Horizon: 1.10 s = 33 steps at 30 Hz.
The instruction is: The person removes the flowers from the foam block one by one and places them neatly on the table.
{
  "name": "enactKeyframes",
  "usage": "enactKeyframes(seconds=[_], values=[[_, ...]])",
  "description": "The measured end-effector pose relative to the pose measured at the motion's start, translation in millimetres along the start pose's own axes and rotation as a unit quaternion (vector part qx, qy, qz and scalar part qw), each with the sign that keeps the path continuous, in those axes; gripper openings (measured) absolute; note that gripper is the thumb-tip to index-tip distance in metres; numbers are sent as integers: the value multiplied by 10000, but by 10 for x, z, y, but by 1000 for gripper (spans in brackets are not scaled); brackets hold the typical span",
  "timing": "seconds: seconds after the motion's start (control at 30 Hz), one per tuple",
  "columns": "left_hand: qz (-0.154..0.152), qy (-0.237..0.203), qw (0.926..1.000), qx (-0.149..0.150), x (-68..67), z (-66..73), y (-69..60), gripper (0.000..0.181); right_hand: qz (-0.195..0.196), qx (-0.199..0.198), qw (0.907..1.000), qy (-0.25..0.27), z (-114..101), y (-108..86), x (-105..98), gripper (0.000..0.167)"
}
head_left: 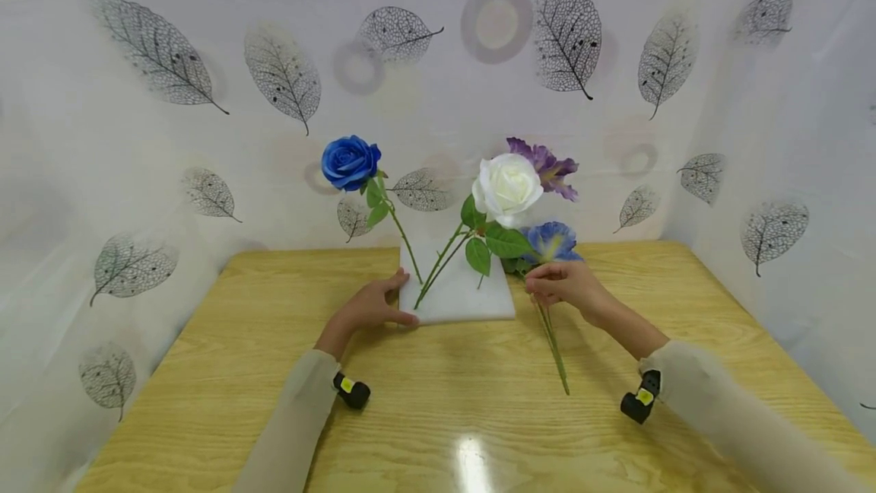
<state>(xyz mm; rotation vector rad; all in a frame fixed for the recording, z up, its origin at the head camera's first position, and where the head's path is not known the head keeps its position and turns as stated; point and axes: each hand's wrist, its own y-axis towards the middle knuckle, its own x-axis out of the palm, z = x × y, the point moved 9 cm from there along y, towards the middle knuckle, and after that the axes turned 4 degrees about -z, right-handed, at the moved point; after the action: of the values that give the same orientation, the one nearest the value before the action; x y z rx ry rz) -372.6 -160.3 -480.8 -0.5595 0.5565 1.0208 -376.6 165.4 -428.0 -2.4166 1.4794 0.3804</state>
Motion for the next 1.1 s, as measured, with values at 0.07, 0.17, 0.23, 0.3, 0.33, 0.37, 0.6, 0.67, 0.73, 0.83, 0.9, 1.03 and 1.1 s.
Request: enactKeyframes(seconds=[0.07, 0.17, 0.23, 0.3, 0.33, 0.37, 0.6, 0.67, 0.73, 0.83, 0.9, 1.03, 1.1], values=[[9, 0, 10000, 41, 3, 6, -2, 107, -24, -161, 9998, 115, -63, 47, 56, 44], [19, -25, 10000, 81, 11, 9, -7, 106, -102, -367, 9989, 258, -157, 110, 159, 41], [35, -22, 9999, 109, 17, 4, -5, 106, -149, -432, 9982, 378, -212, 153, 231, 39], [53, -37, 9999, 108, 20, 0, -5, 106, -199, -472, 9977, 456, -268, 199, 301, 39], [62, -27, 9999, 117, 20, 0, -6, 106, -207, -494, 9974, 489, -298, 219, 331, 40], [69, -20, 9999, 125, 21, -1, -5, 106, -180, -488, 9969, 591, -326, 239, 357, 40], [86, -20, 9999, 76, 9, -3, -4, 106, -300, -992, 9873, 1202, -577, 339, 635, 45], [103, -9, 9999, 53, 6, -2, 0, 106, -433, -1077, 9862, 1177, -627, 375, 735, 44], [114, 23, 9999, 49, 4, 1, 6, 106, -477, -1062, 9865, 1153, -649, 422, 815, 41], [130, 85, 9999, 57, -3, 4, 14, 106, -518, -1087, 9857, 1178, -674, 489, 903, 37], [133, 111, 9998, 67, -10, 6, 17, 106, -539, -1054, 9854, 1221, -670, 529, 949, 36], [124, 106, 9998, 73, -18, 15, 10, 106, -536, -919, 9863, 1261, -633, 597, 1025, 36], [121, 90, 9999, 64, -23, 22, -1, 106, -519, -880, 9868, 1255, -632, 612, 1054, 36]])
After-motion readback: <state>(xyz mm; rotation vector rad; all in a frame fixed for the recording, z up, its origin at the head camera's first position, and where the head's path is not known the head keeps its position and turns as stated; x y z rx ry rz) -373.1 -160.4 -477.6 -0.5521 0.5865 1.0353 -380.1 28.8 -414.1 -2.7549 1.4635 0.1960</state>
